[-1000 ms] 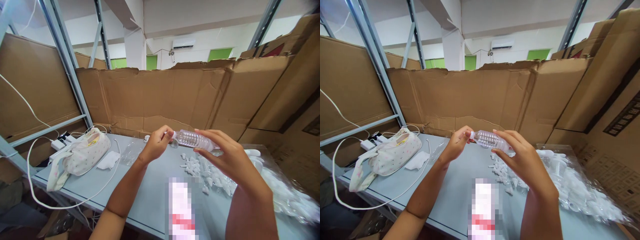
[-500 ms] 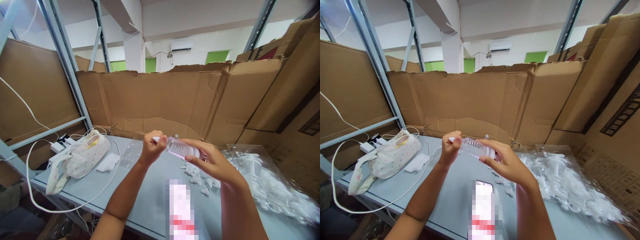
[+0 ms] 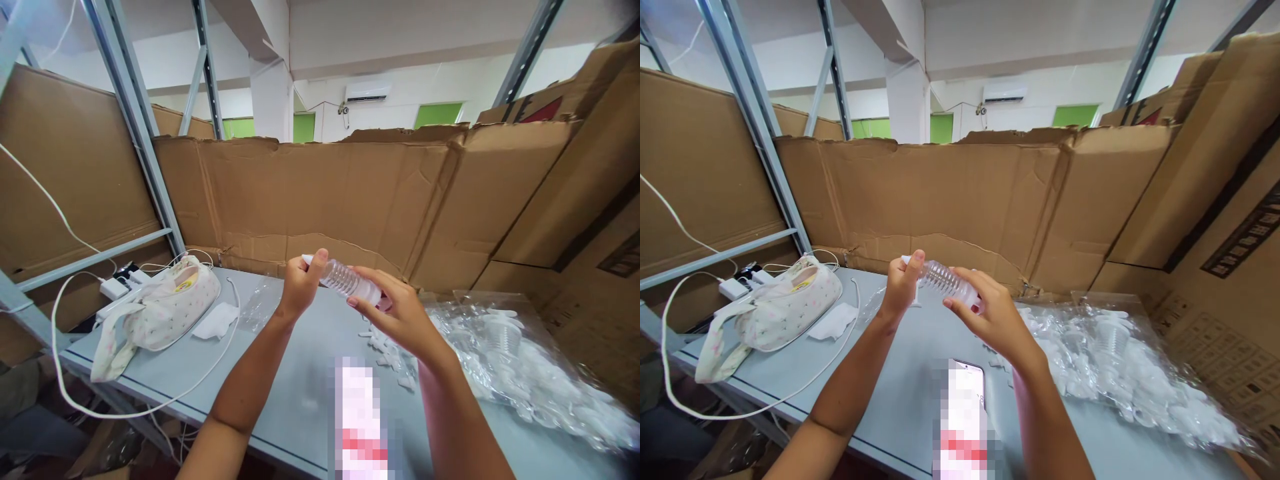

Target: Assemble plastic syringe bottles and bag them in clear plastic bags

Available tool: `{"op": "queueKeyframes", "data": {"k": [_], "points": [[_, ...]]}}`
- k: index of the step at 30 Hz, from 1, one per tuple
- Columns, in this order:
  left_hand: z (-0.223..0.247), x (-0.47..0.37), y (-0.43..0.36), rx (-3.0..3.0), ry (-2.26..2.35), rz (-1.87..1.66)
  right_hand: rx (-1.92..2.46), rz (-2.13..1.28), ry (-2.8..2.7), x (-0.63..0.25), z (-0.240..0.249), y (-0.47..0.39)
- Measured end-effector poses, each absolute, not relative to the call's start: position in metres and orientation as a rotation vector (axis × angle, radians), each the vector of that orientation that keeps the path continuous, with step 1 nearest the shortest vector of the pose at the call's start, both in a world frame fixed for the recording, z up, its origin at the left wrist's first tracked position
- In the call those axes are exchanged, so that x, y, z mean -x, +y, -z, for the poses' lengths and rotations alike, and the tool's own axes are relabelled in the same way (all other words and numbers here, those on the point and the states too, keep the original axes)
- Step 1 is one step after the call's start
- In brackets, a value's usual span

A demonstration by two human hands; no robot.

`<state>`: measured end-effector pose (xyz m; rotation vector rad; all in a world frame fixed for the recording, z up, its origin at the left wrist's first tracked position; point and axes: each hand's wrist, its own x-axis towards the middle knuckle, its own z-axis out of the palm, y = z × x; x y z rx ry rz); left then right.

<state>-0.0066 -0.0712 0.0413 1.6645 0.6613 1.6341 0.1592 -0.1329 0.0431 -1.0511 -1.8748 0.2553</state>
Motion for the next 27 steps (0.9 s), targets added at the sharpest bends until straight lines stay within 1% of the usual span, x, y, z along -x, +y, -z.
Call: {"op": "queueKeyframes", "data": {"k": [3,8,10,11,13,15,18,20,21,23,27], "points": [[-0.044,0.014,-0.074,-1.767,0.582,-1.714,0.891,-0.635,-1.849,-0.158,-0.036,-0.123],[-0.050,0.027,-0.077,-2.248,0.342,-1.788,0.696,-1.314,-1.829,-0.159,-0.021,-0.104],[-0.052,0.029,-0.079,-2.367,0.258,-1.751,0.614,-1.488,-1.842,-0.161,-0.018,-0.100],[-0.052,0.029,-0.080,-2.383,0.252,-1.738,0.595,-1.513,-1.851,-0.161,-0.018,-0.099],[-0.052,0.028,-0.080,-2.312,0.348,-1.730,0.650,-1.400,-1.864,-0.162,-0.022,-0.103],[-0.052,0.027,-0.078,-2.150,0.537,-1.677,0.792,-1.069,-1.865,-0.161,-0.030,-0.111],[-0.050,0.024,-0.073,-1.930,0.743,-1.535,1.000,-0.455,-1.857,-0.157,-0.041,-0.127],[-0.049,0.022,-0.070,-1.838,0.771,-1.507,1.084,-0.228,-1.855,-0.154,-0.044,-0.134],[-0.048,0.022,-0.070,-1.805,0.757,-1.517,1.096,-0.193,-1.863,-0.154,-0.044,-0.136],[-0.047,0.022,-0.071,-1.807,0.680,-1.563,1.050,-0.247,-1.898,-0.154,-0.044,-0.137],[-0.048,0.025,-0.077,-2.146,0.424,-1.703,0.884,-0.625,-1.942,-0.164,-0.043,-0.135]]}}
